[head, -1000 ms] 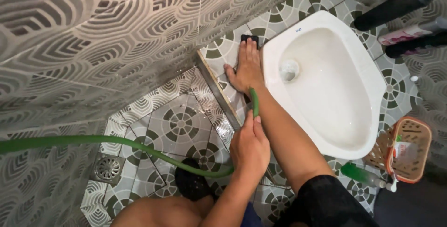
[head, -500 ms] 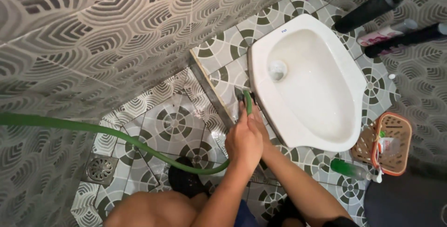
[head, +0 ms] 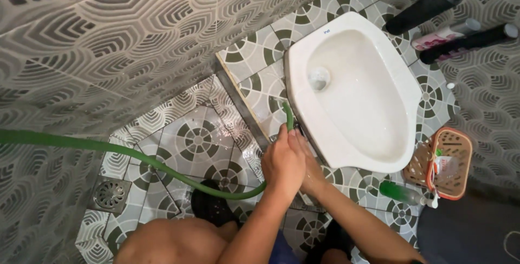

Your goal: Scrubbing the surfaces and rinsing the interior of a squat toilet using a sponge and a water hose.

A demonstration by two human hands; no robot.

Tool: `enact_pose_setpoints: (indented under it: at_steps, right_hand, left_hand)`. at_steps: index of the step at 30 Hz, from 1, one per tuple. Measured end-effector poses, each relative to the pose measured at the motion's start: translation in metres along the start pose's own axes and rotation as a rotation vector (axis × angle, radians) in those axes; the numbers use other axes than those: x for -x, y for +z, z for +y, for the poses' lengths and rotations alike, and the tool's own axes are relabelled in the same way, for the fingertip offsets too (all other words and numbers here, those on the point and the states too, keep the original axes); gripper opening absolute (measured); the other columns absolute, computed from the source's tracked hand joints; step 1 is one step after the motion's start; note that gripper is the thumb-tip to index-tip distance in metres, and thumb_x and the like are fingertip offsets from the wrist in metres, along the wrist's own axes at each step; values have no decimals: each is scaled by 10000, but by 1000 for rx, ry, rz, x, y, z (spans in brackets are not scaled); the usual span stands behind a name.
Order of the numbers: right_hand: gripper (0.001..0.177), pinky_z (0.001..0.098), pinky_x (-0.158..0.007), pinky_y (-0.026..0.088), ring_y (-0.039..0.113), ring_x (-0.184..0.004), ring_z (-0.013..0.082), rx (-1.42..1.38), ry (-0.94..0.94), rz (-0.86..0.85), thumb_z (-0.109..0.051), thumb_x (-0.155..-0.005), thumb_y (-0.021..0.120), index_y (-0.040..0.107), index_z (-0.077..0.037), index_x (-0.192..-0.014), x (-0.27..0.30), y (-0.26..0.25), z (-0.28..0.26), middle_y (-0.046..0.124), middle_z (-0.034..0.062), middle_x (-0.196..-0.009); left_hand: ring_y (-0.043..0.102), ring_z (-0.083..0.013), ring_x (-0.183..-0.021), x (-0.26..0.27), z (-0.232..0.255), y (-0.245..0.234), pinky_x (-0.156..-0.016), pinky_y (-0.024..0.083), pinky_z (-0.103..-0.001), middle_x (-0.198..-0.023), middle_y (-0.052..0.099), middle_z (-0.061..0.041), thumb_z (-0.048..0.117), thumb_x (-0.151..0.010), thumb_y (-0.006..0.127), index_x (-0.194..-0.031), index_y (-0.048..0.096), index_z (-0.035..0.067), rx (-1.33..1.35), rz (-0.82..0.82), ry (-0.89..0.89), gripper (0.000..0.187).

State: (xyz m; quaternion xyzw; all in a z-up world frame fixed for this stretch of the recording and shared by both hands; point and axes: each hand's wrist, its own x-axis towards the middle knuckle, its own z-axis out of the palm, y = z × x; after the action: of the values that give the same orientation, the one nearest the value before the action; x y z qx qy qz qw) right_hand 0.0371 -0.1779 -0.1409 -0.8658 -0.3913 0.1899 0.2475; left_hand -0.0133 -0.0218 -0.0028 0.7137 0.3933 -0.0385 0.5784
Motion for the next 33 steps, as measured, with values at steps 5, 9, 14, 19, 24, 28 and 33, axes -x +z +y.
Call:
enact_pose_setpoints:
  at_steps: [5,9,14,19,24,28,33]
  right_hand:
    - [827,492,-1225,250,221,-1517,470,103,-83,93,-308,-940,658,270,62,-1569,-75,11,-16,227,310,-1647]
    - [841,548,-1258,232,240,-1531,504,246,-195,251,-317,-949,655,263,98,-1566,-128,20,-14,245,340,-1634]
    - [848,548,-1270,205,232,-1533,513,207,-100,341,-358,-956,649,279,107,-1560,-188,29,-7,254,352,-1628]
    - [873,532,-1273,146,160,-1544,520,158,-15,293,-392,-968,622,251,131,-1561,-240,17,-2,208,365,-1641]
    - [960,521,-1252,102,106,-1544,492,167,79,259,-441,-914,653,221,134,-1549,-260,9,-9,161,347,-1644]
    - [949,532,-1271,119,129,-1563,487,206,28,275,-453,-935,653,234,115,-1569,-234,25,7,172,332,-1663]
    - [960,558,-1255,162,178,-1535,509,267,-123,280,-439,-906,675,251,122,-1560,-174,34,8,210,346,-1640]
  left_hand:
    - [657,-505,-905,-8,-7,12,-804,498,-574,-979,715,-263,292,-996,478,-1408,566,214,-44,109,82,429]
    - [683,-463,-926,-8,3,3,-813,500,-553,-984,743,-228,321,-1014,473,-1299,644,214,19,56,15,349]
    - [661,-468,-919,-12,15,-9,-803,487,-556,-964,728,-234,316,-1002,455,-1345,616,231,-15,45,-42,388]
    - [672,-459,-910,-17,5,-8,-793,498,-544,-985,733,-226,322,-1013,450,-1364,603,177,52,106,-5,410]
    - [676,-457,-916,-17,1,-9,-795,504,-532,-1002,731,-235,324,-1023,450,-1351,620,131,57,162,63,417]
    - [671,-458,-905,-14,7,-16,-793,498,-536,-961,727,-236,329,-1012,456,-1364,610,155,55,120,-16,422]
    - [663,-473,-904,-11,-6,-6,-784,486,-559,-955,730,-237,306,-1015,450,-1354,599,149,11,92,52,401]
